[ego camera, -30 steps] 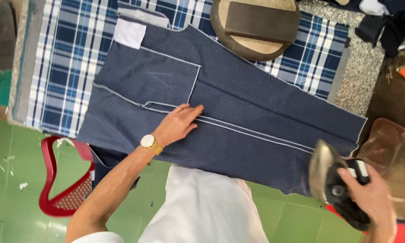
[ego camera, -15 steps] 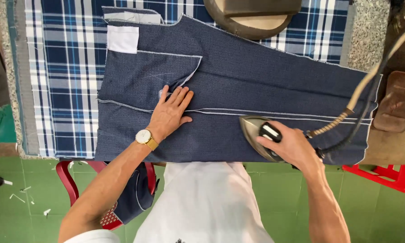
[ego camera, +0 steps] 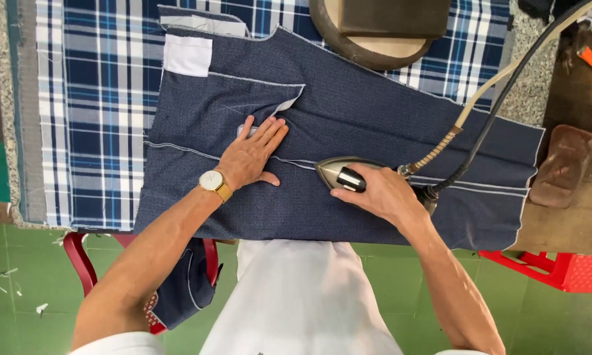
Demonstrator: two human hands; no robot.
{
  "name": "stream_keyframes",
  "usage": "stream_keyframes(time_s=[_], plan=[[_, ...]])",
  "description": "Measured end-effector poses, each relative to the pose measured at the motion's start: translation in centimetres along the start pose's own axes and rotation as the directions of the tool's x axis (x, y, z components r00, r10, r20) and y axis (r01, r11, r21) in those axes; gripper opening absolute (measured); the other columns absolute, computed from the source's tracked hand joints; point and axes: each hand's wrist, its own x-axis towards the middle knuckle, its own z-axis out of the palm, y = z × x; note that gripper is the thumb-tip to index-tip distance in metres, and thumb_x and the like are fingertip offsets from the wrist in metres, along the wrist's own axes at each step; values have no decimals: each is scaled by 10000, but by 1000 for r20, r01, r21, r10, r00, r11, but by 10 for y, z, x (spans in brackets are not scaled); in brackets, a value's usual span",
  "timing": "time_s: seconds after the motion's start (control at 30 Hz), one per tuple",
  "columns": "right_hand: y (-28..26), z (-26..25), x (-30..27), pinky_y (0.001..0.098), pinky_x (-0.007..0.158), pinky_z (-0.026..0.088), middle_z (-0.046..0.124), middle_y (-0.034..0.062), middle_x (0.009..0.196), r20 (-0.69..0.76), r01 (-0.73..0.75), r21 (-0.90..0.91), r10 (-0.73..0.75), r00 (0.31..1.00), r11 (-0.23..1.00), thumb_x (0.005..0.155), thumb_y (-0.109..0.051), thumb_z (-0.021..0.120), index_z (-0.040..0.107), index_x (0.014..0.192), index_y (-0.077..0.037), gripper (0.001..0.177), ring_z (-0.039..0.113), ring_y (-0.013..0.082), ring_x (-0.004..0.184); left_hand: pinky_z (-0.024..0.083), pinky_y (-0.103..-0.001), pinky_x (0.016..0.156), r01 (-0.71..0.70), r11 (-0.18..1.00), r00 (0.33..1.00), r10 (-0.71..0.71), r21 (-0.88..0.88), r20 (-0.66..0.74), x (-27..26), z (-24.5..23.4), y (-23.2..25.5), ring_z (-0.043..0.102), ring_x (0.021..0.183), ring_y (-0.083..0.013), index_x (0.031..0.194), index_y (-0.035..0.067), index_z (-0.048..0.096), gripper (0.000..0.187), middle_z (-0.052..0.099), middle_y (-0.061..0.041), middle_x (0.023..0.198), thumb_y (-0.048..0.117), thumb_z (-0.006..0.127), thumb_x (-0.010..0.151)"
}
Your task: The person irons a dark blue garment on a plaid-covered table using a steam iron and a pressing block. They repeatedly smooth the fabric, reposition the garment, and press seams and edges with the iron and block.
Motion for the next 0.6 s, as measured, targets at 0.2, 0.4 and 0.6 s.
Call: stream_keyframes(time_s=[0.2, 0.4, 0.6], plan=[[-26, 10, 28, 493, 904, 596, 741, 236, 1155, 44, 104, -83, -101, 994, 991, 913, -527, 653, 674, 1304, -124, 562, 725, 408, 1069, -77, -508, 1301, -34, 999, 999, 34, 13, -8, 0, 2, -8, 81, 1602, -214, 1670, 116, 93, 1395, 117, -63, 1742, 914, 523, 610], [-59, 26, 53, 489, 861, 602, 748, 229, 1119, 48, 247, -125, -242, 969, 961, 934, -515, 624, 677, 1278, -132, 518, 735, 397, 1033, -80, -509, 1298, -48, 999, 998, 48, -21, -34, -1, 4, -10, 72, 1602, -208, 1673, 122, 84, 1386, 104, -46, 1745, 935, 458, 614], [-66, 38, 71, 497, 841, 601, 756, 224, 1076, 28, 293, -140, -293, 956, 946, 919, -551, 588, 699, 1211, -126, 528, 740, 400, 1004, 13, -526, 1304, -115, 991, 974, 98, -69, -205, -21, -7, -12, 167, 1582, -231, 1654, 90, 181, 1154, 215, -85, 1715, 773, 491, 777]])
